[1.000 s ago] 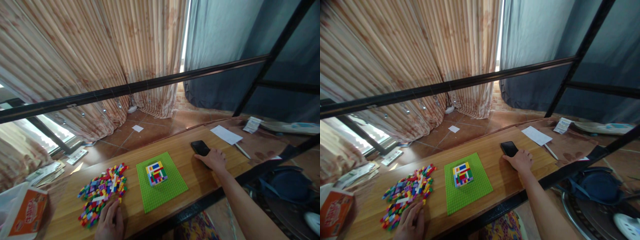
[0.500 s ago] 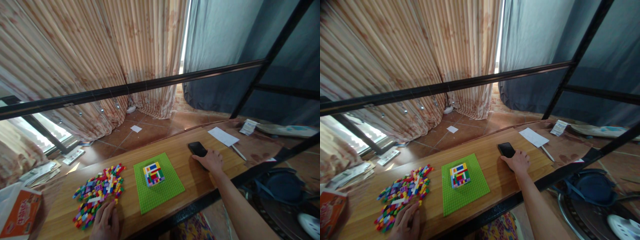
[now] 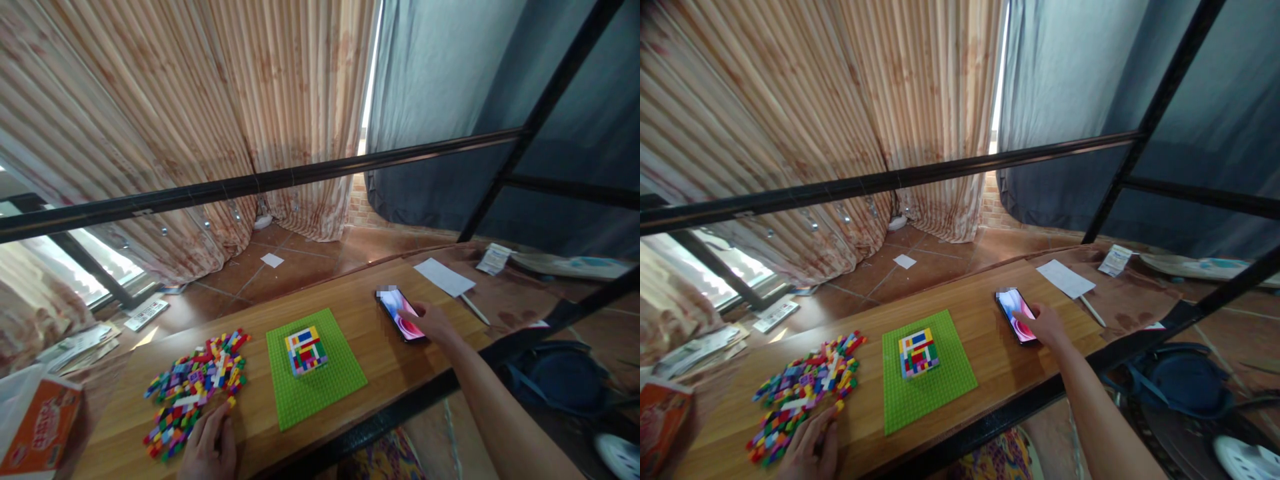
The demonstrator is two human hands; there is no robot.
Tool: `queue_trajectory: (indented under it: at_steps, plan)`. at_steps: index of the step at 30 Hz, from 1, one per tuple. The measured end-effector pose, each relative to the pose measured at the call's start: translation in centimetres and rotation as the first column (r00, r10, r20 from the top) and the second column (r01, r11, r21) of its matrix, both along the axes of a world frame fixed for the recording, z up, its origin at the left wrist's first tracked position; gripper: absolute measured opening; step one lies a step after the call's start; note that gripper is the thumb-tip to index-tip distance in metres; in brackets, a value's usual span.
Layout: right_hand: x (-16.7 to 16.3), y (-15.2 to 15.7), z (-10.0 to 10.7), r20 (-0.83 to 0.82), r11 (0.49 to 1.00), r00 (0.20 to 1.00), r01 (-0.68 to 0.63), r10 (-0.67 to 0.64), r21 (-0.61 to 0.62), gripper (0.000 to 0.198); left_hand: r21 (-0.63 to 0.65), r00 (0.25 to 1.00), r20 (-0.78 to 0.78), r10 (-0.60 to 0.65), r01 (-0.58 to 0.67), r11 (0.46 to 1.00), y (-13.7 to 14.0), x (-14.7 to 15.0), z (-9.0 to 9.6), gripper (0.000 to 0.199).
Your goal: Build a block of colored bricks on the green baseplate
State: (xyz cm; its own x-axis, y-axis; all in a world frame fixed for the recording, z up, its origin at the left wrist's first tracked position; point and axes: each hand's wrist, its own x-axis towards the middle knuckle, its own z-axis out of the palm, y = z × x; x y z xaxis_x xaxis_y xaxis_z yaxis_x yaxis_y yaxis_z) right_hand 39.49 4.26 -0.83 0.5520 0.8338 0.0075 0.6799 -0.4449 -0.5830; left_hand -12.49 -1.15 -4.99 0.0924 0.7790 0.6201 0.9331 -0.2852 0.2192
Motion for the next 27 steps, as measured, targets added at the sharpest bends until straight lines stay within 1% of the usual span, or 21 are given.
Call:
queue_trajectory:
  at_steps: [3, 6, 10, 13, 16, 18, 22, 23, 24, 26, 27]
  plan:
    - [1.3, -0.7, 0.6, -0.222, 0.990, 0.965, -0.135, 0.141, 0.043, 0.051, -0.013, 1.000, -0.002, 0.004, -0.004, 1.000, 0.0, 0.0, 0.3, 0.030]
    - [1.9, -1.1, 1.1, -0.371, 0.978, 0.905, -0.193, 0.208, 0.077, 0.049, -0.027, 0.999, 0.029, 0.016, -0.015, 1.000, -0.1, 0.2, 0.5, 0.029]
    - [2.2, -1.4, 1.8, -0.514, 0.957, 0.809, -0.274, 0.285, 0.099, 0.056, -0.080, 0.997, 0.074, 0.036, -0.030, 0.996, -0.4, 0.5, 0.8, 0.030]
    - [2.4, -1.7, 2.4, -0.563, 0.947, 0.770, -0.310, 0.302, 0.085, 0.061, -0.122, 0.996, 0.078, 0.051, -0.042, 0.992, -0.5, 0.7, 1.1, 0.030]
    - [2.6, -1.9, 2.9, -0.563, 0.942, 0.766, -0.328, 0.310, 0.072, 0.065, -0.106, 0.995, 0.079, 0.068, -0.060, 0.993, -0.6, 0.8, 1.2, 0.030]
    - [2.7, -2.0, 3.0, -0.551, 0.940, 0.773, -0.334, 0.314, 0.067, 0.067, -0.093, 0.996, 0.064, 0.055, -0.049, 0.994, -0.6, 0.9, 1.2, 0.031]
    - [2.7, -1.4, 2.4, -0.501, 0.943, 0.810, -0.329, 0.304, 0.040, 0.068, -0.090, 0.998, 0.038, 0.043, -0.039, 0.995, -0.6, 0.9, 1.2, 0.030]
    - [2.7, -1.1, 2.1, -0.468, 0.954, 0.839, -0.300, 0.277, 0.028, 0.066, -0.088, 0.998, 0.038, 0.049, -0.045, 0.995, -0.6, 0.9, 1.2, 0.030]
    - [2.6, -0.7, 1.8, -0.414, 0.970, 0.882, -0.242, 0.225, 0.012, 0.061, -0.086, 0.998, 0.040, 0.052, -0.049, 0.995, -0.6, 0.9, 1.2, 0.030]
    - [2.5, 0.1, 1.2, -0.256, 0.997, 0.964, -0.075, 0.067, -0.024, 0.049, -0.090, 0.998, 0.043, 0.052, -0.048, 0.995, -0.6, 0.9, 1.2, 0.029]
    - [2.5, 0.4, 0.9, -0.177, 0.999, 0.984, 0.003, -0.009, -0.038, 0.046, -0.095, 0.998, 0.046, 0.049, -0.045, 0.995, -0.6, 0.9, 1.2, 0.029]
